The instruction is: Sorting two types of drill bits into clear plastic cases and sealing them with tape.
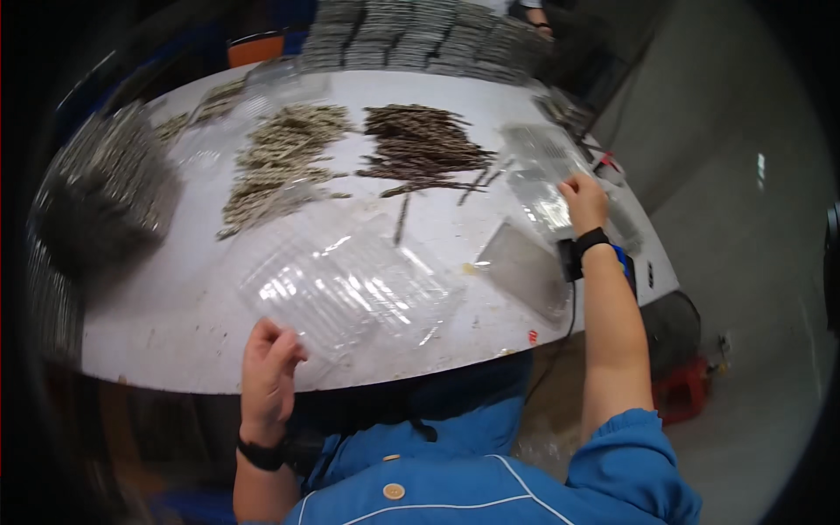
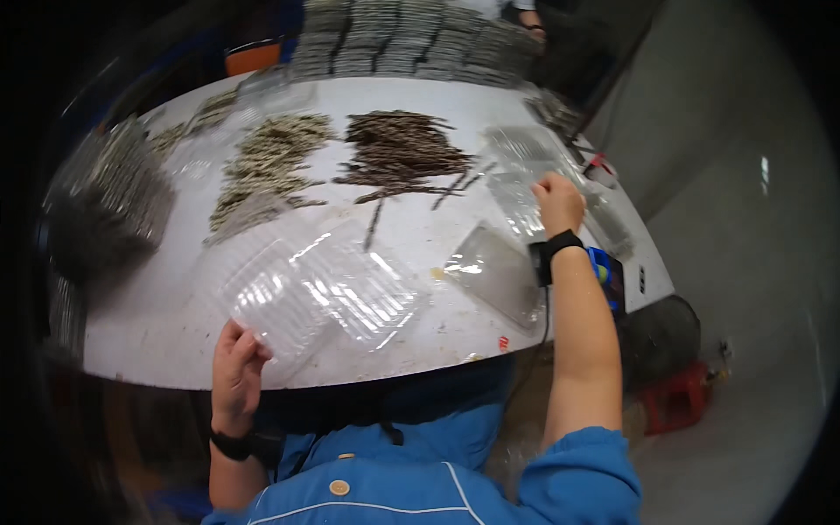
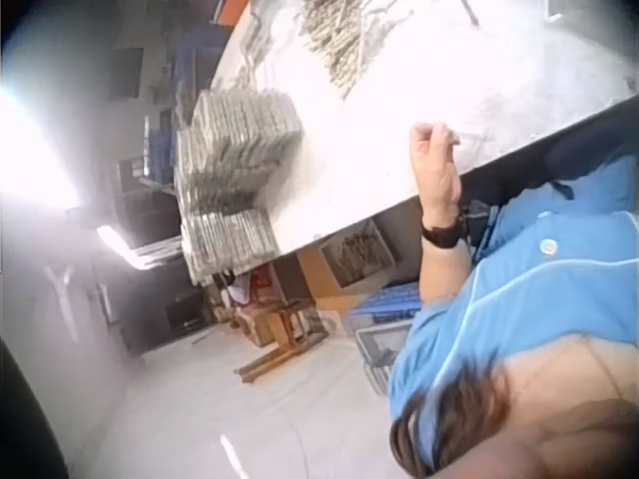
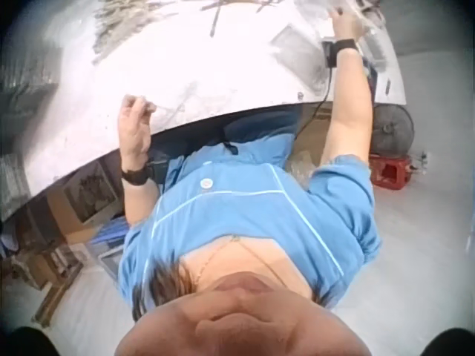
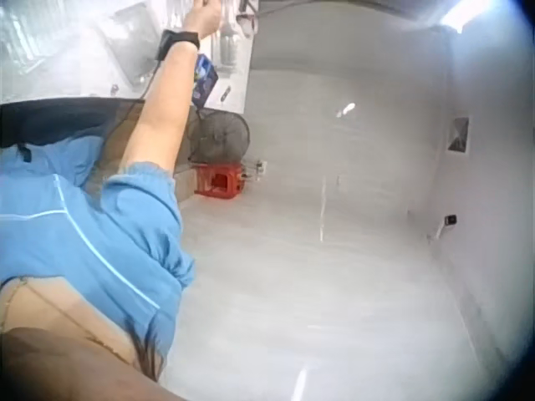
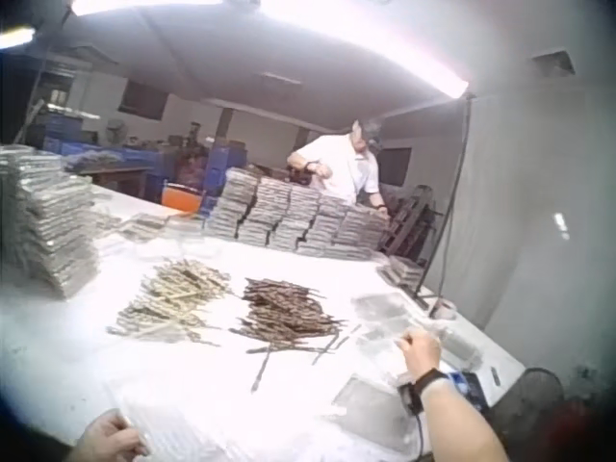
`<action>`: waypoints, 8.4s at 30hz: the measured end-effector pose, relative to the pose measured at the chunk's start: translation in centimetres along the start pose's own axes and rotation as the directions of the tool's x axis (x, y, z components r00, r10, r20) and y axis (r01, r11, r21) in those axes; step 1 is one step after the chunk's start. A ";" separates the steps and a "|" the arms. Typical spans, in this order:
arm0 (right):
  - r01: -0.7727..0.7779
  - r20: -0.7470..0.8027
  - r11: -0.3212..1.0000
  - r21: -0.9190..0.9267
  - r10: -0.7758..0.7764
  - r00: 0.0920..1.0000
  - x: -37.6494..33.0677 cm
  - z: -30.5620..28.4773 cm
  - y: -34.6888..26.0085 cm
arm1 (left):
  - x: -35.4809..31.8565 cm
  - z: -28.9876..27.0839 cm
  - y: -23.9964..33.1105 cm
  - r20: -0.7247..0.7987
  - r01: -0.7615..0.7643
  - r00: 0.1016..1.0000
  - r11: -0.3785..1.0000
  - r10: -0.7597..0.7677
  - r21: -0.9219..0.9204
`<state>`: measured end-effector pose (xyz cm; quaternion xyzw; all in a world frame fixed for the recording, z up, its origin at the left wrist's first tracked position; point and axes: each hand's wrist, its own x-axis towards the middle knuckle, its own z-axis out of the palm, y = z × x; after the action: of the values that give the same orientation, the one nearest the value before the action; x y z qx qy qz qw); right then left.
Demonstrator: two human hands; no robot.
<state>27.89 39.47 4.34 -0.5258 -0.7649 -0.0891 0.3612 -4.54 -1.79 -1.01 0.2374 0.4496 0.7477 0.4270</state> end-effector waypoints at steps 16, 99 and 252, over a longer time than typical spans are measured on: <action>0.512 0.419 0.688 0.514 -0.723 0.549 -17.1 -4.2 -21.3 | -1.0 -4.1 0.7 -0.233 -0.085 0.972 0.973 0.033 -0.216; -0.900 0.633 -0.089 0.427 -0.681 0.368 -12.6 -3.5 -25.7 | -2.0 -4.6 5.3 0.230 -0.622 0.778 0.664 0.585 0.415; 0.820 0.550 0.524 0.232 -0.766 0.334 -0.8 10.7 -18.0 | 0.7 -2.3 -1.4 0.552 -0.583 0.805 0.113 0.217 0.805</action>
<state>7.46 36.60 0.48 -0.1004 -0.9879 -0.1176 -0.0096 -6.05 -1.93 -3.41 0.6684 0.6533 0.3543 0.0308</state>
